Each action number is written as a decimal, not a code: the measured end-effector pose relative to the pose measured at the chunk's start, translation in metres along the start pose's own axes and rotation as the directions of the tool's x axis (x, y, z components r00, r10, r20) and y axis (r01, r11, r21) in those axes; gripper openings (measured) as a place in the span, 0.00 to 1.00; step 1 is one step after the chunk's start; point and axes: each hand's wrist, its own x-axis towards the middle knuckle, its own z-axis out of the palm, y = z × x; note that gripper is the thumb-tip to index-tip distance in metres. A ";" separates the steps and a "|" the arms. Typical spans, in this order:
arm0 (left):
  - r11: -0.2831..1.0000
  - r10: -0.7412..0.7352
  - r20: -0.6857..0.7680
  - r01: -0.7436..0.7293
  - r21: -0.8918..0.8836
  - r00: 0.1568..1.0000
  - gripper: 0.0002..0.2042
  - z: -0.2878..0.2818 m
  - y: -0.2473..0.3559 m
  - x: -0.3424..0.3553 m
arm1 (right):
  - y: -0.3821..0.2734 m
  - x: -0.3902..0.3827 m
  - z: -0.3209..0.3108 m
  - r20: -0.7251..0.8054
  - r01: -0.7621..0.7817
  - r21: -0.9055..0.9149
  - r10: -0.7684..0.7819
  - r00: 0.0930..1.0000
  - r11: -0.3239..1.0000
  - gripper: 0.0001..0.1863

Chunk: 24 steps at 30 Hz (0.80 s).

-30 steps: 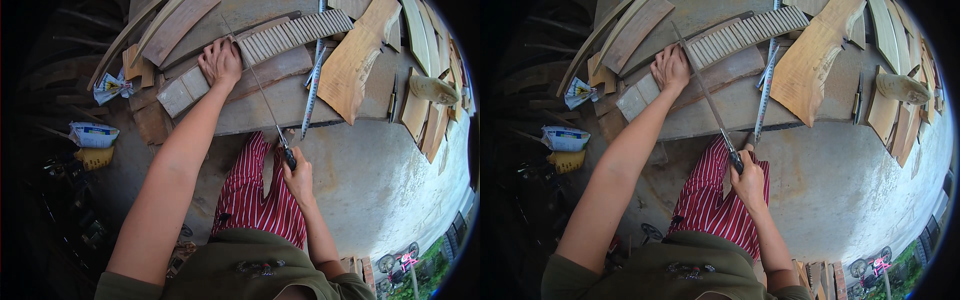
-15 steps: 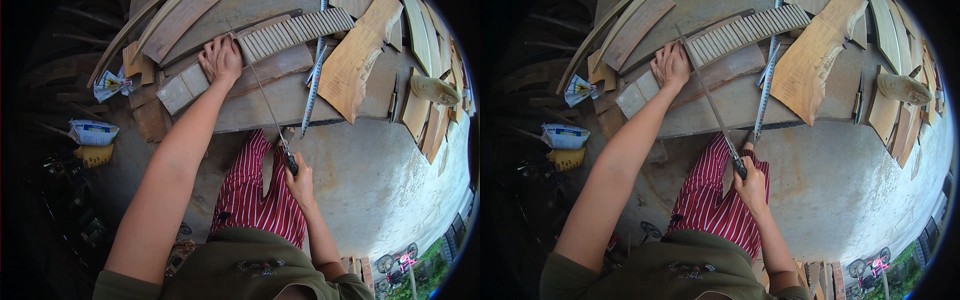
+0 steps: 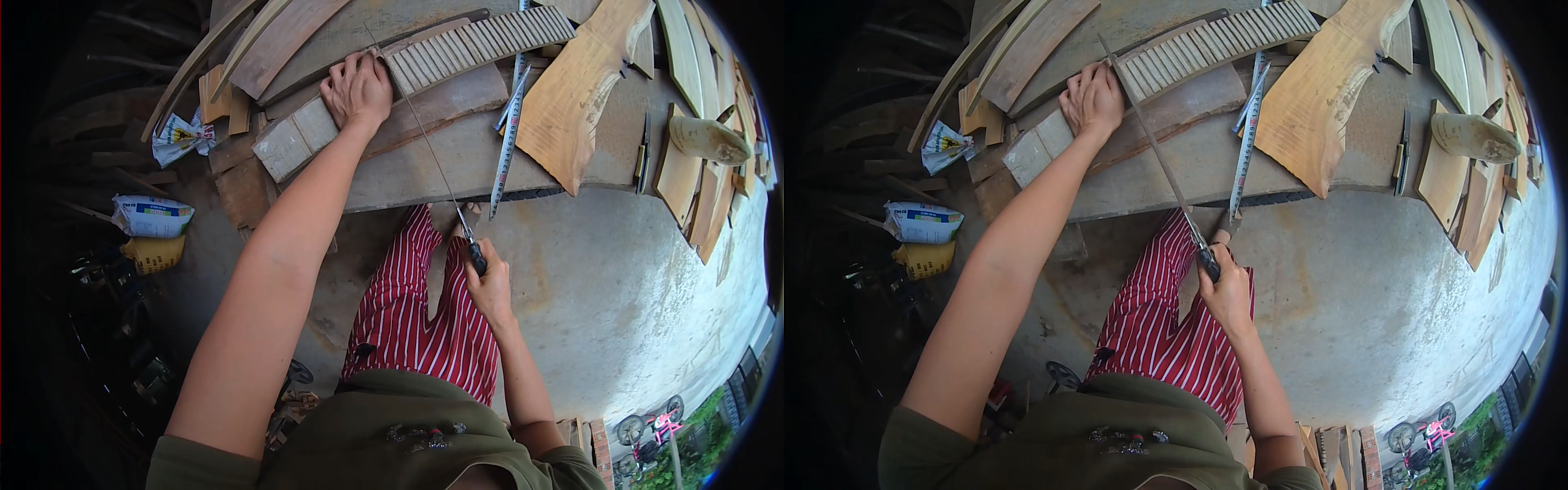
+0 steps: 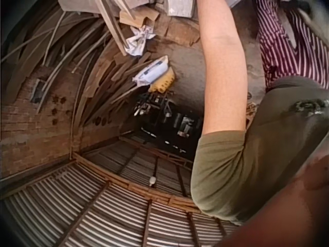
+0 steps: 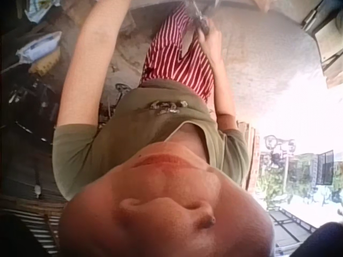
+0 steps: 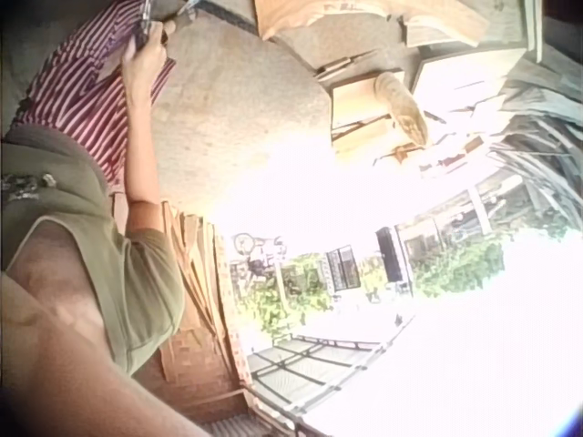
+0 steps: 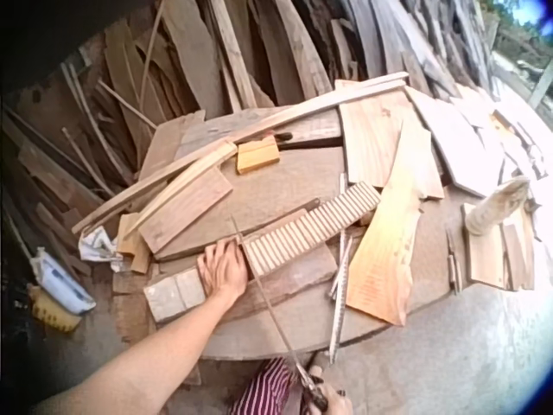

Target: Measuring and sawing a piece of wood on a workbench.

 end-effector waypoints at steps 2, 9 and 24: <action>1.000 0.003 -0.010 -0.003 0.002 1.000 0.17 0.004 0.001 0.001 | -0.005 0.019 0.004 -0.009 0.006 -0.001 -0.006 1.000 1.000 0.04; 0.999 0.014 -0.034 -0.015 -0.032 0.999 0.17 0.014 0.000 -0.001 | 0.012 0.047 0.021 -0.032 0.087 -0.110 -0.091 0.995 0.990 0.08; 1.000 -0.002 -0.024 0.002 0.006 1.000 0.18 0.012 -0.005 0.000 | 0.005 0.050 0.018 -0.028 0.082 -0.096 -0.085 0.996 0.992 0.07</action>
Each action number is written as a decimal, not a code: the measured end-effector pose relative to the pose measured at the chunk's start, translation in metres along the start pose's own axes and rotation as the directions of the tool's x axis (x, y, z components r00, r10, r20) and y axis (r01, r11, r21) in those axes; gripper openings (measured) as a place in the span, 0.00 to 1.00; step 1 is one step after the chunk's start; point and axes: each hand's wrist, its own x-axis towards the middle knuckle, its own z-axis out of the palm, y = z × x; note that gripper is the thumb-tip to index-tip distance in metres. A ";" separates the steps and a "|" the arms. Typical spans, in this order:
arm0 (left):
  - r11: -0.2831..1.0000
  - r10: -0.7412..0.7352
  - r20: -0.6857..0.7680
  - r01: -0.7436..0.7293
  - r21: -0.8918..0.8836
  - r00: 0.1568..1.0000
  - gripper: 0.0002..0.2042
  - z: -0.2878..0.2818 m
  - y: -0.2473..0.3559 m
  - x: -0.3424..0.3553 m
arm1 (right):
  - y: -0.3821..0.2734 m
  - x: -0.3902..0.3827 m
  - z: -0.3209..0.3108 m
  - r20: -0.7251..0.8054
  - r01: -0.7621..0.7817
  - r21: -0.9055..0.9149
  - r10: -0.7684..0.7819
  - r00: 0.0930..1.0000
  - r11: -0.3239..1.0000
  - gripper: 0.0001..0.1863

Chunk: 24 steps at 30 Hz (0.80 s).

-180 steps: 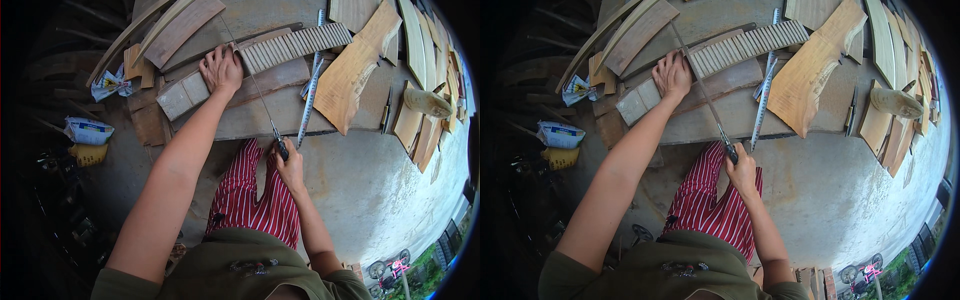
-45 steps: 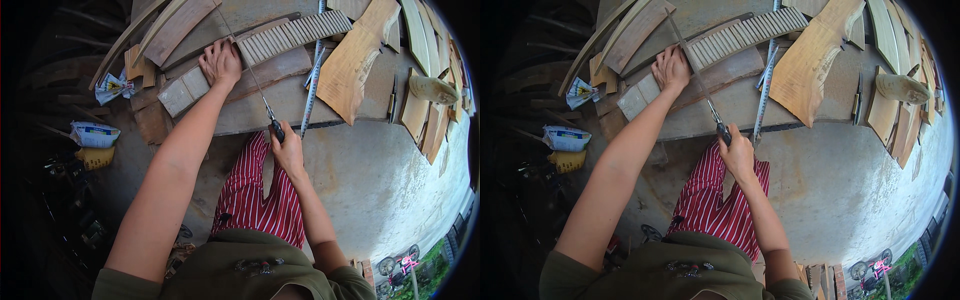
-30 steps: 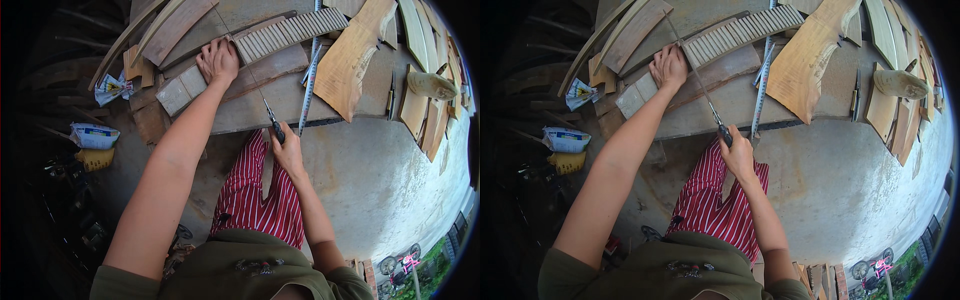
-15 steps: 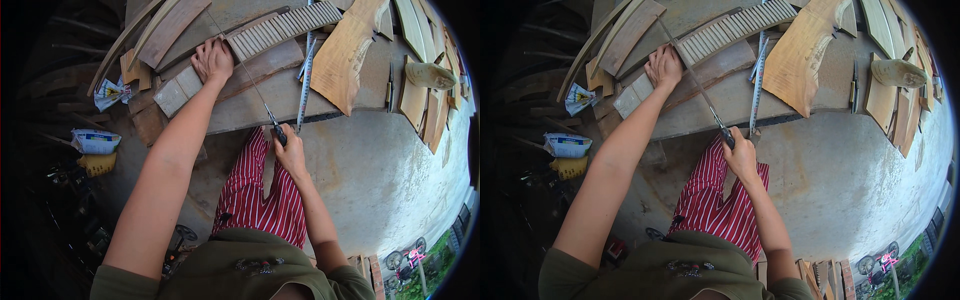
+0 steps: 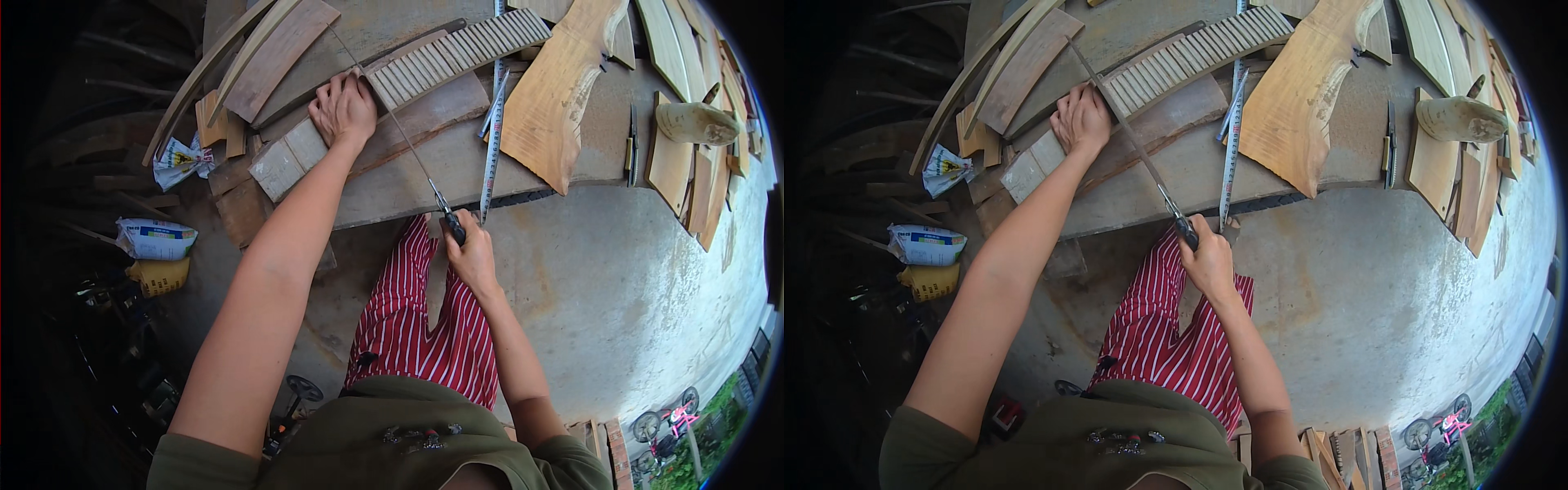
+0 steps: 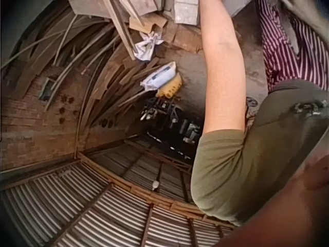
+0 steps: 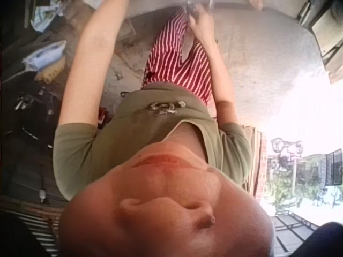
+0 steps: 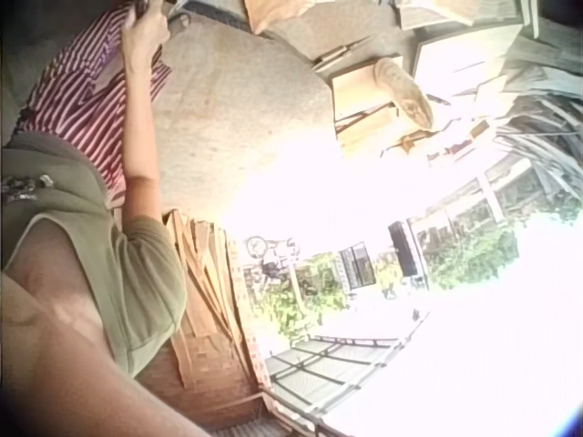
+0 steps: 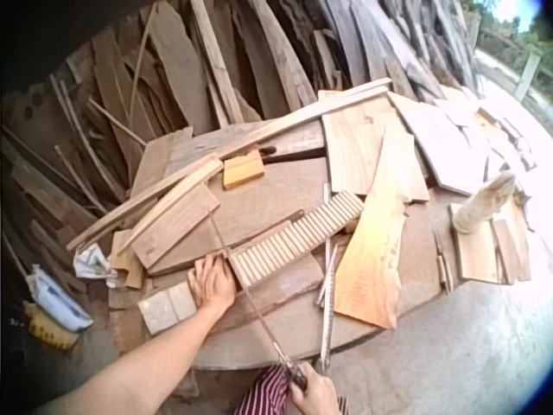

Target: Measuring and sawing a piece of wood on a workbench.

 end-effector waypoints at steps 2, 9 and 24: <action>1.000 -0.012 0.004 0.012 -0.004 1.000 0.18 -0.003 0.004 0.001 | 0.003 -0.016 -0.010 0.018 -0.025 0.017 0.025 1.000 1.000 0.07; 1.000 0.017 -0.001 -0.017 0.006 1.000 0.18 -0.001 0.011 0.002 | -0.012 0.037 0.006 -0.004 -0.011 0.096 0.011 1.000 0.995 0.09; 0.999 0.033 -0.012 -0.034 -0.032 0.999 0.17 -0.001 0.012 0.002 | -0.016 0.056 0.012 -0.050 0.060 0.011 -0.059 0.997 0.998 0.09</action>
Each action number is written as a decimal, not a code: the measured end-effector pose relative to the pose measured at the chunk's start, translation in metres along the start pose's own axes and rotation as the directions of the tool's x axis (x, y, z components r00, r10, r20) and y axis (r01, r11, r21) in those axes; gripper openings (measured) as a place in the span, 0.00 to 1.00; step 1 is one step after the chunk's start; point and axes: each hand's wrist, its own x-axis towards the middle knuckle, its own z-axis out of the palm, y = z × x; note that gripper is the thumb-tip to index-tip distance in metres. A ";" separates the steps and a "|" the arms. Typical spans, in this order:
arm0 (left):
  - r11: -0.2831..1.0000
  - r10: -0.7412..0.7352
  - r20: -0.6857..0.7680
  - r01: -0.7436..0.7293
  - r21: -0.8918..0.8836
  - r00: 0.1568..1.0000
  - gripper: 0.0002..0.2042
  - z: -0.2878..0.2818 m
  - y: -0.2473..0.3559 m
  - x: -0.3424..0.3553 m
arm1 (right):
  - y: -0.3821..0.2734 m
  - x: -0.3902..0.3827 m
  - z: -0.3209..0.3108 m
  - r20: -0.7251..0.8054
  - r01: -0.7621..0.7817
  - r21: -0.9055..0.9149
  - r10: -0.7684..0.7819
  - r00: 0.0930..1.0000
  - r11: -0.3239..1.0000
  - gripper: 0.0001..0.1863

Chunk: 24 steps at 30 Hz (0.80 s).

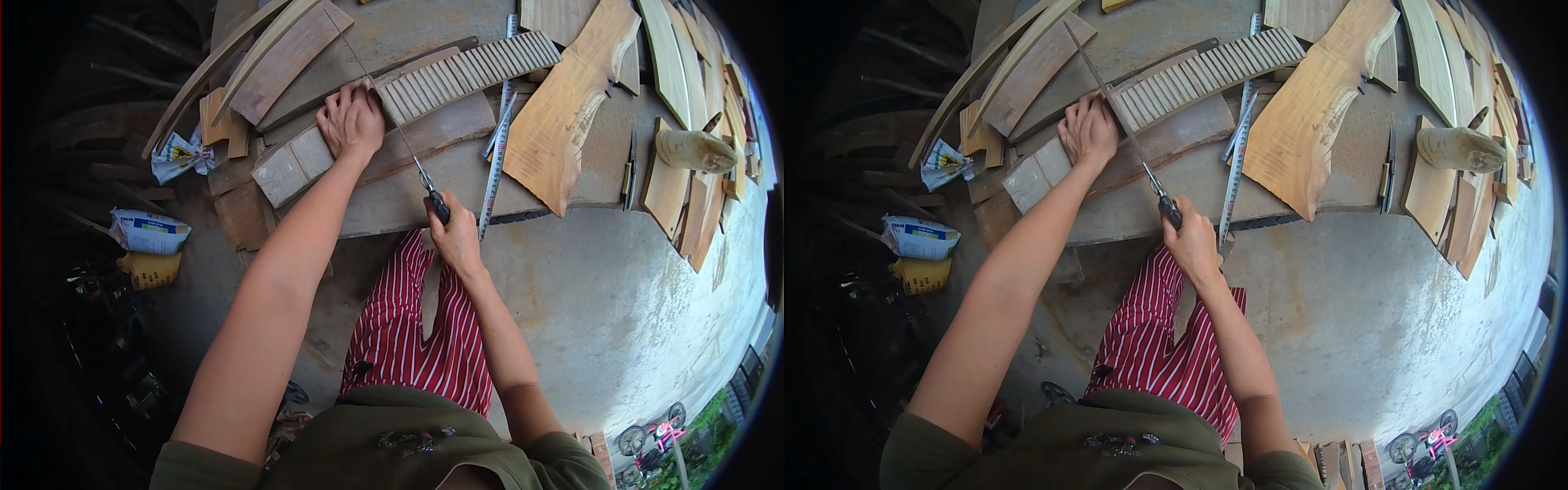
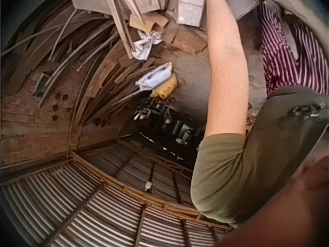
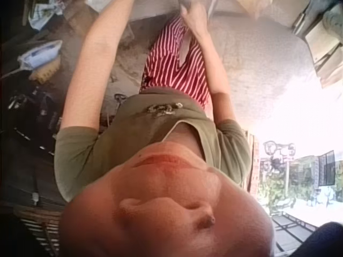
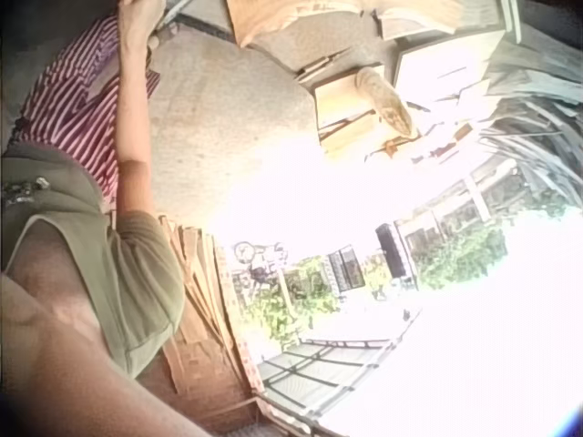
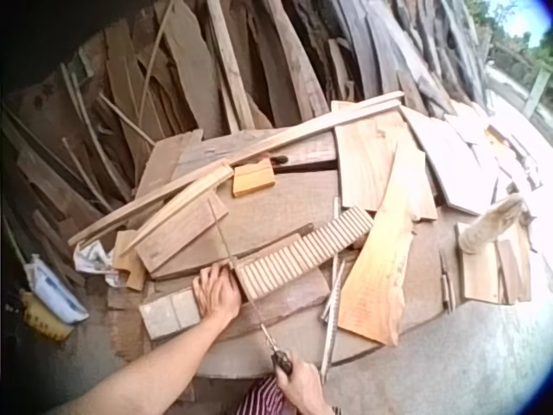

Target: Measuring and sawing a piece of wood on a workbench.

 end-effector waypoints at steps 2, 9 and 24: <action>1.000 -0.011 -0.003 0.011 0.015 1.000 0.17 0.000 -0.007 -0.002 | -0.004 -0.007 0.002 -0.002 -0.012 0.045 0.012 1.000 0.999 0.08; 1.000 -0.023 0.006 0.023 0.003 1.000 0.17 -0.006 -0.007 -0.003 | 0.012 -0.055 -0.014 0.038 -0.052 0.075 0.049 0.998 0.996 0.06; 1.000 -0.011 -0.008 0.011 0.003 1.000 0.18 -0.004 -0.007 -0.002 | 0.013 -0.052 -0.019 0.071 -0.040 -0.008 0.040 0.997 0.999 0.08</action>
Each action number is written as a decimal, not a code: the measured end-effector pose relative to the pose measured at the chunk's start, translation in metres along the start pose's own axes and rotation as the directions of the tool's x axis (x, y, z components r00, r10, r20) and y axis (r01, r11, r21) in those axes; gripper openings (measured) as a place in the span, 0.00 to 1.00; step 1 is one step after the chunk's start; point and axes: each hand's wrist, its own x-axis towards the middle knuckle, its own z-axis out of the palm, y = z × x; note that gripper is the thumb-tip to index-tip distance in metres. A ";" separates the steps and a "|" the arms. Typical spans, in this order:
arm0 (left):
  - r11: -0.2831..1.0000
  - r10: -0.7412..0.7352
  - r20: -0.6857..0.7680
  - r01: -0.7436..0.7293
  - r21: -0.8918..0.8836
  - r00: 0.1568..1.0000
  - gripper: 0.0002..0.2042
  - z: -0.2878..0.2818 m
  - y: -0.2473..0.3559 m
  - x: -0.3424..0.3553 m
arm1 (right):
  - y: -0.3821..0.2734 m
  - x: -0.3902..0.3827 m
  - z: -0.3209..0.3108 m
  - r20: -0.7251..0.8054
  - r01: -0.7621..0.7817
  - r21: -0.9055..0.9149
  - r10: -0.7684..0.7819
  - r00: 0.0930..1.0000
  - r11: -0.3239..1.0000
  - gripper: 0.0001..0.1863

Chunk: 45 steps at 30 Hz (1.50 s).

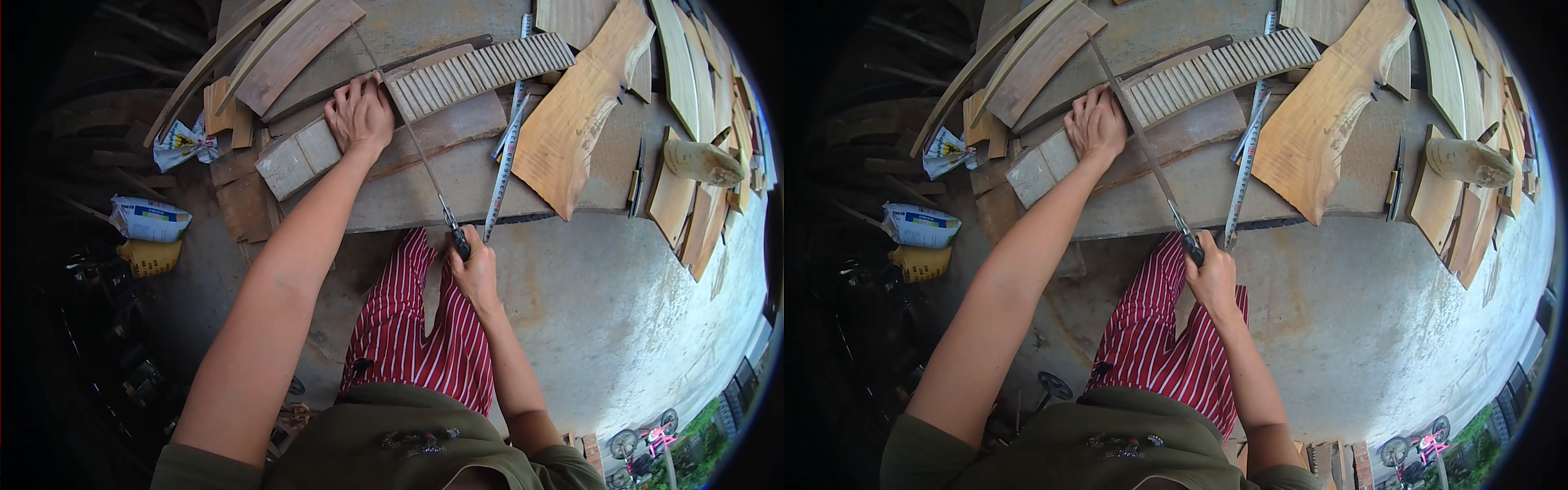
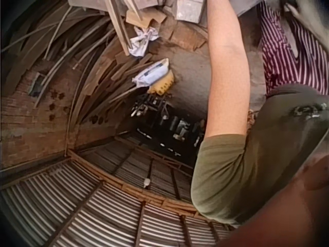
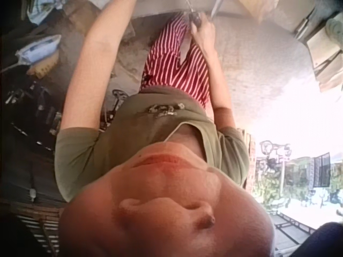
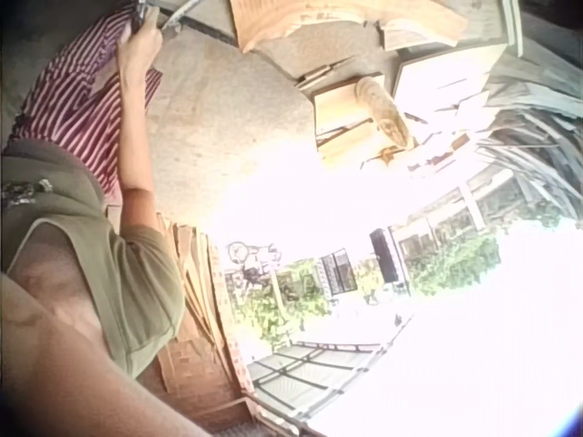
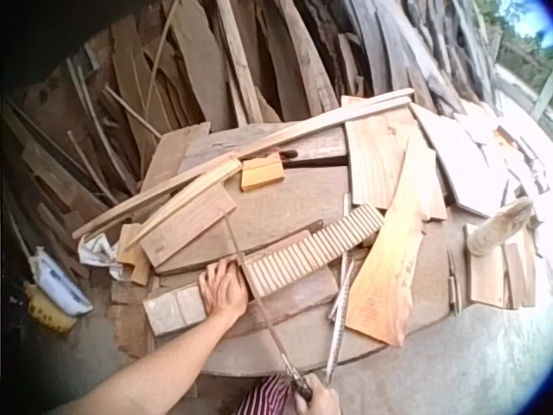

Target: Measuring and sawing a piece of wood on a workbench.

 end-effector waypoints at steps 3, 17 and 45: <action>1.000 0.001 0.010 -0.002 0.018 1.000 0.17 0.004 0.007 0.001 | -0.018 0.045 0.011 -0.015 -0.013 -0.054 0.012 1.000 0.998 0.09; 1.000 0.000 -0.001 0.000 0.002 1.000 0.17 -0.002 0.009 0.001 | -0.024 0.038 0.013 -0.021 -0.045 0.005 0.045 0.999 0.999 0.09; 1.000 -0.017 0.024 0.017 -0.018 1.000 0.18 -0.004 0.008 0.000 | -0.030 0.026 0.010 -0.031 -0.050 0.024 0.051 0.998 0.998 0.07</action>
